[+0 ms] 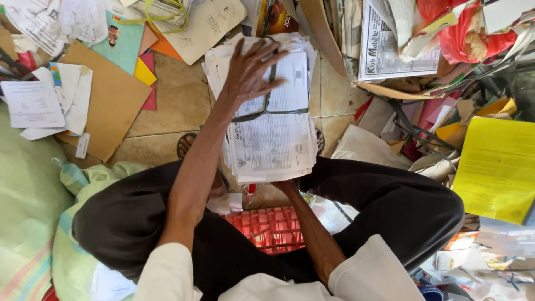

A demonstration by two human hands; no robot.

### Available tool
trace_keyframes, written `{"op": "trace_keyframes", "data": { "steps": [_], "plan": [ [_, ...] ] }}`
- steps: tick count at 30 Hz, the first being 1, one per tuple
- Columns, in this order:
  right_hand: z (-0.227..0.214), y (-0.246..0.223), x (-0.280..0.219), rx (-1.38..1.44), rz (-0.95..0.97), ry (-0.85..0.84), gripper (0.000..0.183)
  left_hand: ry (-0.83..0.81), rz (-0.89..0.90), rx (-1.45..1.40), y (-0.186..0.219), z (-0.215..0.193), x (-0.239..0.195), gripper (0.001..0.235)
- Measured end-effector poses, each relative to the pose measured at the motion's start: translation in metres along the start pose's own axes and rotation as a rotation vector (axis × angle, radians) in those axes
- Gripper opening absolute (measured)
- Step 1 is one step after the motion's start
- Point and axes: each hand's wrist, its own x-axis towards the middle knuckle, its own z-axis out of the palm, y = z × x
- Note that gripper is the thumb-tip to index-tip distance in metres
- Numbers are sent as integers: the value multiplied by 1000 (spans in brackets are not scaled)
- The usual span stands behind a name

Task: The person sits on the floor and bundles a stack of papers using a black strap. They wrap the strap around the papers, tighten it, and use a red utility knife to cut the excess strap. The person then adjusts the bundle and places it on the floor.

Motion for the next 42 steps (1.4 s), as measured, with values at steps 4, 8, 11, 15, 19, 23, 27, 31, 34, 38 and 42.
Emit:
{"op": "trace_keyframes", "data": {
  "steps": [4,8,11,15,19,23,27,31,34,38,42],
  "plan": [
    [15,5,2,-5,-86,12,32,170,-100,115,-14,-13,-12,30],
    [63,62,-2,-18,-160,29,31,83,-255,91,18,-18,-33,68],
    [142,100,36,-142,-46,-27,51,10,-262,144,78,-20,-70,88],
    [32,37,-20,-249,-166,-99,71,-147,-23,-78,158,-15,-133,119],
    [-111,-65,-136,-55,-192,-25,38,-283,1,30,181,-37,-133,131],
    [-148,-80,-187,352,-345,141,27,-351,-71,167,181,11,-137,138],
    [-209,-157,-232,828,-483,239,23,-147,-84,353,183,58,-139,136],
    [-126,-95,-169,1293,-297,216,30,-220,-102,354,171,104,-149,156],
    [-116,-107,-184,1141,-26,408,48,-280,-114,368,175,96,-146,170],
    [-111,-114,-222,929,-38,403,50,-202,-186,376,197,59,-129,156],
    [-111,-101,-258,859,24,425,45,-50,-185,446,207,48,-118,130]
  ]
}}
